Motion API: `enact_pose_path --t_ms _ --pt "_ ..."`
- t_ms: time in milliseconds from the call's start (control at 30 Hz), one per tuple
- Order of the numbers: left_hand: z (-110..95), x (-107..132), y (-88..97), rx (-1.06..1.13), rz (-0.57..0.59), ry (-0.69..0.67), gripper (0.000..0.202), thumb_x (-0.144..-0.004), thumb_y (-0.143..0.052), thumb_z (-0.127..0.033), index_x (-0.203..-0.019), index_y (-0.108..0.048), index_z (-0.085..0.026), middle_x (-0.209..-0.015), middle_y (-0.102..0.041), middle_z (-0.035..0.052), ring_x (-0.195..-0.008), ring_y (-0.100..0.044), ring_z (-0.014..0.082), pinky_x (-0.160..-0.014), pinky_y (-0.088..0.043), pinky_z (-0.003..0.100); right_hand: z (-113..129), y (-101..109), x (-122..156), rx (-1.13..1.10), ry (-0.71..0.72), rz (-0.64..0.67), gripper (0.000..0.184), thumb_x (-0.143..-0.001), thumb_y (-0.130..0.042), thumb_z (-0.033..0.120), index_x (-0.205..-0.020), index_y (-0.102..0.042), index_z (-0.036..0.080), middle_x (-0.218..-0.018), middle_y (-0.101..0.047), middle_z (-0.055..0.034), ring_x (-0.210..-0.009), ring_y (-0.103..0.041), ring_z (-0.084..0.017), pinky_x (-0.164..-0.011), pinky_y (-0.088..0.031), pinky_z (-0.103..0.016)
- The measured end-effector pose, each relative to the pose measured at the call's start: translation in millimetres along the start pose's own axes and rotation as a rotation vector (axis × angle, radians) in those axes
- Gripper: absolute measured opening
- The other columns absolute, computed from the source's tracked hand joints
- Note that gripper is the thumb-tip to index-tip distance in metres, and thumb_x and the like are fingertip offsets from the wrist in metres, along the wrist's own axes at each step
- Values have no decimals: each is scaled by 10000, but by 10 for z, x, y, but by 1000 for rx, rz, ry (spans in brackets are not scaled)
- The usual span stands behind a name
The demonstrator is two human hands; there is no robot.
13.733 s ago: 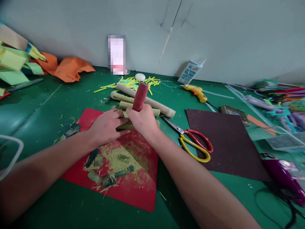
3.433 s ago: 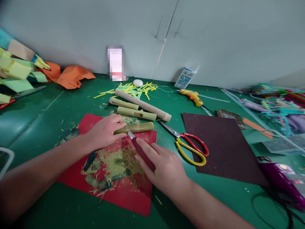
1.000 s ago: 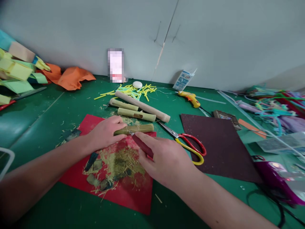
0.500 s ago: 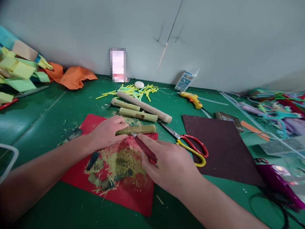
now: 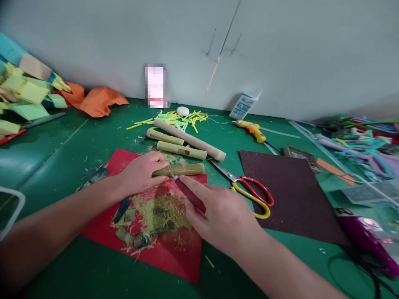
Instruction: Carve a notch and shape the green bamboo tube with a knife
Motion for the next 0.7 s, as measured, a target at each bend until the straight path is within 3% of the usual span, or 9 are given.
enact_pose_path --t_ms 233,467,700 --pt "9 -1 -14 -26 -13 -7 269 -901 -557 -330 -1065 -662 -145 -1017 -595 95 -1002 -553 244 -880 -480 377 1 8 -25 59 16 -32 461 -839 -542 278 -1287 -648 254 -901 -782 -23 -587 -693 -171 -463 -498 -269" --pt "-23 -6 -2 -64 1 -16 419 -901 -559 -402 -1220 -617 -137 -1059 -598 110 -1020 -549 271 -883 -470 404 34 25 -41 89 19 -35 458 -816 -585 261 -1268 -659 253 -856 -781 -22 -553 -677 -155 -455 -483 -248" --pt "-47 -9 25 76 47 -61 297 -904 -548 -336 -1115 -666 -163 -990 -572 74 -933 -547 217 -820 -458 342 58 49 26 65 8 -15 396 -873 -573 311 -1257 -667 288 -989 -779 -42 -700 -743 -203 -529 -571 -285"
Point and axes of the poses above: each hand's wrist, its own x-axis away from the middle knuckle, its own y-axis out of the back of the hand, z = x × y, the point moved 3 cm from there along -x, towards the middle knuckle
